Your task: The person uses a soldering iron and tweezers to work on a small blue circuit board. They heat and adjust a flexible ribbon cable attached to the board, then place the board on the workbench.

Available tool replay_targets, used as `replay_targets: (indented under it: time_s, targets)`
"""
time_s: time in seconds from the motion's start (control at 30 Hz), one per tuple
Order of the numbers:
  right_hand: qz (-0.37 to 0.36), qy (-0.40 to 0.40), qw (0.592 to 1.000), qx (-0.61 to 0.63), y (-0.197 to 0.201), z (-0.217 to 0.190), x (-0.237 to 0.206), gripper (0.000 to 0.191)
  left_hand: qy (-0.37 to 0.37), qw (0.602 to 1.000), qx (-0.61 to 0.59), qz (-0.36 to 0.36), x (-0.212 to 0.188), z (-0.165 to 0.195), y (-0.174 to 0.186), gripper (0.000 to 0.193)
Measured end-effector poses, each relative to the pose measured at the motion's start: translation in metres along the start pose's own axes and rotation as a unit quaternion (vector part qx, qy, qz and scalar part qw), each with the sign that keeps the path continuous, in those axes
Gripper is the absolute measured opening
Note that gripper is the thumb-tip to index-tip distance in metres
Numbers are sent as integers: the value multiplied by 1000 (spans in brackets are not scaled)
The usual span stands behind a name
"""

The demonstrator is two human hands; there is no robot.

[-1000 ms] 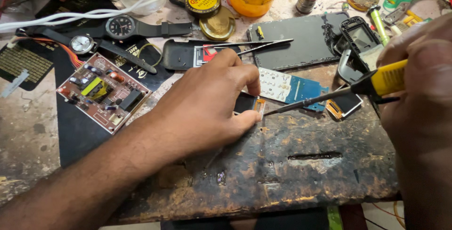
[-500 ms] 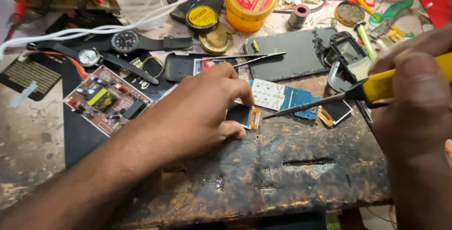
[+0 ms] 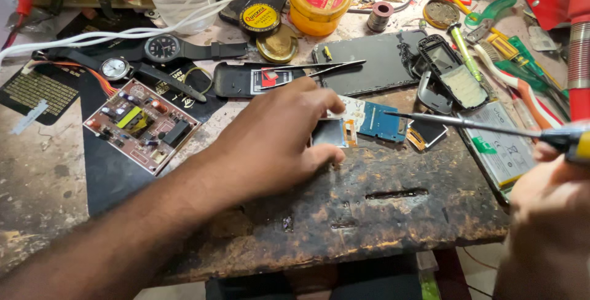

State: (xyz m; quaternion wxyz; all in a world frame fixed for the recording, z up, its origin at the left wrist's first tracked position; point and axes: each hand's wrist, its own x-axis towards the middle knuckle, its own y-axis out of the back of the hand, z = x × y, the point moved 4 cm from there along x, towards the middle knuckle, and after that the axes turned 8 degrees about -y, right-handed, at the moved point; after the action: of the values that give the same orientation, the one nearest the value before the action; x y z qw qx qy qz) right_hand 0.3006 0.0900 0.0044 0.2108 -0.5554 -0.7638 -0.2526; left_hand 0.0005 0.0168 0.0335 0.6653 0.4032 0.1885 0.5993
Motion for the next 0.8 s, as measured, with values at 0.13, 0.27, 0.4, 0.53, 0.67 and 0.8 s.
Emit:
replay_targets:
  time_s: [0.13, 0.27, 0.4, 0.53, 0.67, 0.8]
  targets:
    - [25, 9, 1000, 3, 7, -1, -32, 34, 11, 999, 18, 24, -2, 5, 1, 49]
    - [70, 13, 997, 19, 7, 0, -36, 34, -43, 993, 3, 111, 1, 10, 7, 47]
    - [111, 10, 993, 41, 4, 7, -28, 35, -2, 990, -77, 119, 4, 1, 2, 46]
    - [141, 13, 988, 57, -1, 13, -19, 36, -5, 984, -92, 152, 4, -6, 4, 46]
    - [166, 23, 984, 57, -11, 6, -11, 37, -37, 970, -132, 199, 2, -1, 9, 44]
    - [196, 47, 979, 33, -21, -9, -9, 41, 20, 966, -188, 177, 3, 2, 6, 42]
